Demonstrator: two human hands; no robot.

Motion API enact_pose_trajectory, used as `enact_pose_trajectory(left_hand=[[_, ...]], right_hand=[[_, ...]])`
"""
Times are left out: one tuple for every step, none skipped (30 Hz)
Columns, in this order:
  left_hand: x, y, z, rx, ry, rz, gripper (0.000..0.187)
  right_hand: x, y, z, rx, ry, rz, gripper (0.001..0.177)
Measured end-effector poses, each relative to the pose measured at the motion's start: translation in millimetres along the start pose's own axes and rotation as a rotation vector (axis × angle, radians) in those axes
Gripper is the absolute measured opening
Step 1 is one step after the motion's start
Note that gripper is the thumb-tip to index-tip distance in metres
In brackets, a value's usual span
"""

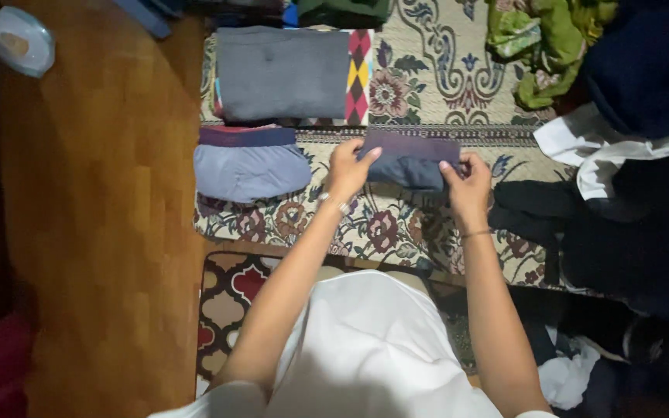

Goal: Folding various laundry items including underwear and black garments on a mat.

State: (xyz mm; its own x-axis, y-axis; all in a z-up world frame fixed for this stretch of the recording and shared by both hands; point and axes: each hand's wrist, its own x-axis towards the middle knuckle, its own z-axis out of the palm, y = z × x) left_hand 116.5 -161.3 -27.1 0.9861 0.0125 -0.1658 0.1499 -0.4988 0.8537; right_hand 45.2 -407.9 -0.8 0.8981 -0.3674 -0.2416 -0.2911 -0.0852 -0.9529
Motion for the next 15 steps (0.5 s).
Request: enact_pose_trajectory(left_hand=[[-13, 17, -37, -0.003, 0.01, -0.005, 0.044], [-27, 34, -74, -0.195, -0.042, -0.088, 0.038], [-41, 51, -111, -0.388, -0.095, -0.168, 0.032], [-48, 57, -142, -0.389, -0.083, -0.166, 0.032], [-56, 63, -174, -0.283, 0.018, -0.134, 0.031], [-65, 68, -206, -0.176, 0.118, -0.104, 0.03], [-61, 53, -225, -0.175, 0.129, -0.104, 0.03], [-56, 38, -245, -0.048, 0.215, -0.101, 0.033], [-52, 23, -264, 0.08, 0.299, -0.098, 0.037], [-36, 1, -276, 0.078, 0.307, -0.102, 0.037], [-21, -21, -286, 0.056, 0.275, -0.069, 0.031], [-5, -44, -297, 0.033, 0.24, -0.035, 0.025], [9, -75, -296, 0.03, 0.246, -0.037, 0.025], [24, -106, -295, 0.04, 0.244, -0.015, 0.027], [40, -137, -293, 0.05, 0.243, 0.006, 0.031]], right_hand=[[-9, -20, 15, -0.003, -0.011, -0.003, 0.017], [-19, -39, 30, 0.008, -0.072, -0.024, 0.017], [-29, -59, 45, 0.019, -0.134, -0.045, 0.017], [-33, -63, 70, 0.02, -0.143, -0.052, 0.017], [-37, -67, 94, 0.058, -0.215, -0.087, 0.02], [-42, -69, 119, 0.096, -0.286, -0.12, 0.024], [-43, -76, 148, 0.098, -0.296, -0.125, 0.024], [-44, -83, 177, 0.142, -0.371, -0.117, 0.022], [-45, -90, 206, 0.186, -0.445, -0.109, 0.019], [-36, -68, 233, 0.184, -0.454, -0.111, 0.019], [-27, -46, 260, 0.162, -0.427, -0.155, 0.023], [-19, -23, 286, 0.14, -0.397, -0.2, 0.027], [-15, -10, 300, 0.137, -0.402, -0.202, 0.027], [-11, 3, 314, 0.045, -0.383, -0.138, 0.029], [-7, 16, 327, -0.047, -0.364, -0.074, 0.03]])
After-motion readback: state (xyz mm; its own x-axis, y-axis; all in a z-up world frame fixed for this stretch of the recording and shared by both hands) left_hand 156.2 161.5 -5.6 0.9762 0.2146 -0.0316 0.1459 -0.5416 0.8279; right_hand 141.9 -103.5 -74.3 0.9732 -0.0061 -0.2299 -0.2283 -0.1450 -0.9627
